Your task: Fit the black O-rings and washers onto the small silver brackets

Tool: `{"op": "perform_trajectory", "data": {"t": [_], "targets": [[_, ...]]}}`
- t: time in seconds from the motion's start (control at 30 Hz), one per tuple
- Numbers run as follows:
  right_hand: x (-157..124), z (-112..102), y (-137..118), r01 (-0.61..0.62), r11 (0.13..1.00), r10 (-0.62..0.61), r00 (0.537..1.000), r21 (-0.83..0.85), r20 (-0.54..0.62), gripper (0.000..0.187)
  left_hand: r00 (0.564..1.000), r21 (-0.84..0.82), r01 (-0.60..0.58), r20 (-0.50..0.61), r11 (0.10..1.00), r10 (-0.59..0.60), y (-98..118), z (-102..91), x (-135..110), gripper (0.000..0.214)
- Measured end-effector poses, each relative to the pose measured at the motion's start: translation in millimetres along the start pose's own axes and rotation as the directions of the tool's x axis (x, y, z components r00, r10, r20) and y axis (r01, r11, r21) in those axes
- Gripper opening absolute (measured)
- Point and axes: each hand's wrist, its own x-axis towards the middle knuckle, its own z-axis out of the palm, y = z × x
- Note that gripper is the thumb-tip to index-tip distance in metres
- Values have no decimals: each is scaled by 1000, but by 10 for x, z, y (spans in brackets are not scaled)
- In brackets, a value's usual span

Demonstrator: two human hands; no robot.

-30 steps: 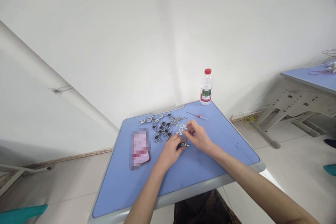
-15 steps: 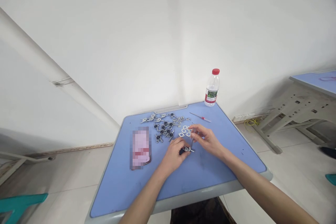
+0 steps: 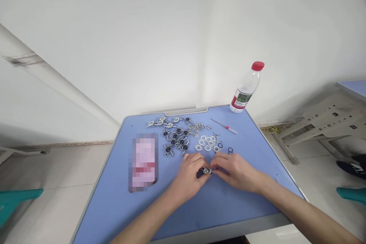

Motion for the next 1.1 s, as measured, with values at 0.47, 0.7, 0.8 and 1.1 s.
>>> {"op": "perform_trajectory", "data": {"t": [0.47,0.7,0.8,1.1], "targets": [[5,20,41,78,976,-57,993,-203,107,26,1000,-36,13,25,999,-12,-12,-18,10,9],[-6,49,62,47,977,-22,992,-208,121,26,999,-33,12,39,999,-11,-17,-11,8,10],[1,49,37,83,963,-48,989,-255,141,28,999,-31,2,44,1000,-1,-14,-13,0,12],[31,11,-90,171,919,-107,975,-355,194,26,999,-42,28,25,999,-27,33,-17,12,15]]}}
